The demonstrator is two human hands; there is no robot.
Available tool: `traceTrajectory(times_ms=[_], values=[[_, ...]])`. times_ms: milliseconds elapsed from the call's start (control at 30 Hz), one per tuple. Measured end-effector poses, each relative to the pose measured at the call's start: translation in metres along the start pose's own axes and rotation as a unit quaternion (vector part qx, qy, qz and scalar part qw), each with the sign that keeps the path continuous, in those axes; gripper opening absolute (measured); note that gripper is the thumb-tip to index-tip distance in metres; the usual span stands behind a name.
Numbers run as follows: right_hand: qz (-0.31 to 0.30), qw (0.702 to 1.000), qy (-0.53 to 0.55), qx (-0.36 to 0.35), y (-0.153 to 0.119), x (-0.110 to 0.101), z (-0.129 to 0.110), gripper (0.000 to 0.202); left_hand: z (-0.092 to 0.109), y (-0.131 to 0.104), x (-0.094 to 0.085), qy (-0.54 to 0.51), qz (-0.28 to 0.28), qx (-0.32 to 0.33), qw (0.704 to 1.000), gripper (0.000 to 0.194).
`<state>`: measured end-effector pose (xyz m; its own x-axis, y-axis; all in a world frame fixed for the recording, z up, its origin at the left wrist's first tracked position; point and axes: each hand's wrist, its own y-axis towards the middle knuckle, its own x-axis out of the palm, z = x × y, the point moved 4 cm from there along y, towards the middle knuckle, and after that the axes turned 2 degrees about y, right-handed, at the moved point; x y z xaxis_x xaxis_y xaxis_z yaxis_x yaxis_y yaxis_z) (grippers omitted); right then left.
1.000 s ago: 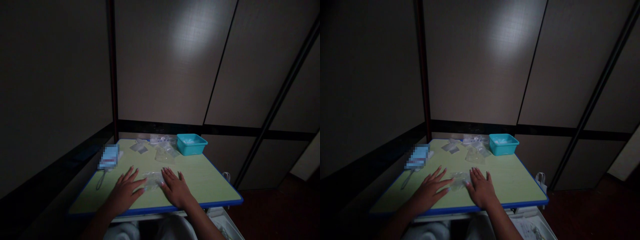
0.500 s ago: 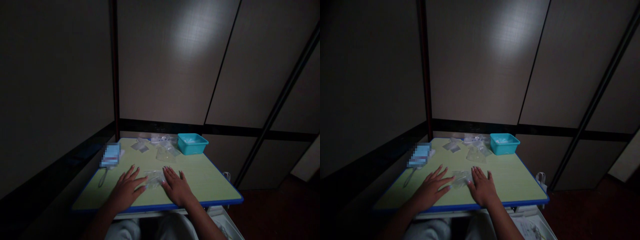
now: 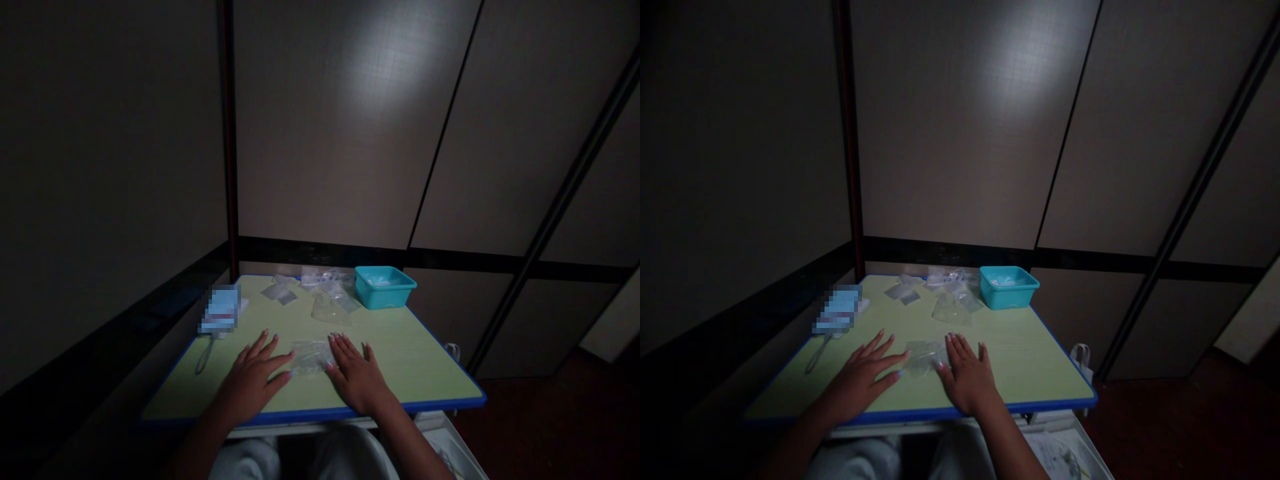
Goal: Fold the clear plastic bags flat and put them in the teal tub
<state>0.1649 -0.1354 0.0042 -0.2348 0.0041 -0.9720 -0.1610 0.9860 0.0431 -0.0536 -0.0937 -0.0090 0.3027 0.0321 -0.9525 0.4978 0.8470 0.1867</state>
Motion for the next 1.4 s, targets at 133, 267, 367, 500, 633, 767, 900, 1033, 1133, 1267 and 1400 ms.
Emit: traceTrajectory(times_ms=[133,267,367,500,633,767,900,1033,1133,1267,1400], values=[[0.011,1.0,-0.001,-0.004,-0.001,0.0,-0.001,0.059,-0.001,0.0,0.0,0.01,0.013,0.006,1.0,0.04],[0.028,0.999,0.002,-0.014,-0.002,-0.002,-0.003,0.06,0.011,0.0,-0.003,0.024,0.059,0.002,0.998,0.049],[0.035,0.999,0.001,-0.026,-0.004,-0.003,-0.004,0.06,0.045,0.0,-0.003,0.015,0.064,0.048,0.997,0.056],[0.016,0.999,-0.006,-0.034,-0.002,0.002,0.0,0.055,0.094,0.008,0.005,-0.022,0.02,0.117,0.993,0.056],[0.005,0.999,-0.012,-0.049,0.003,0.011,0.005,0.052,0.11,0.023,0.018,-0.041,-0.019,0.11,0.993,0.062],[0.009,0.999,-0.015,-0.039,0.004,0.014,0.008,0.056,0.089,0.027,0.023,-0.035,-0.021,0.087,0.995,0.06],[0.014,0.999,-0.012,-0.033,0.003,0.011,0.005,0.059,0.046,0.02,0.02,0.003,-0.024,0.032,0.999,0.062],[0.015,0.999,0.001,-0.028,0.004,0.009,0.004,0.057,0.027,0.017,0.01,0.047,-0.013,-0.018,0.999,0.061],[0.021,0.999,0.014,-0.029,0.005,0.011,0.006,0.055,0.048,0.02,0.005,0.049,0.005,0.001,0.999,0.061],[0.026,0.998,0.031,-0.039,0.006,0.015,0.009,0.054,0.083,0.029,0.011,0.029,-0.005,0.06,0.998,0.061],[0.033,0.998,0.041,-0.047,0.006,0.017,0.011,0.054,0.082,0.036,0.022,0.036,-0.022,0.039,0.998,0.067]])
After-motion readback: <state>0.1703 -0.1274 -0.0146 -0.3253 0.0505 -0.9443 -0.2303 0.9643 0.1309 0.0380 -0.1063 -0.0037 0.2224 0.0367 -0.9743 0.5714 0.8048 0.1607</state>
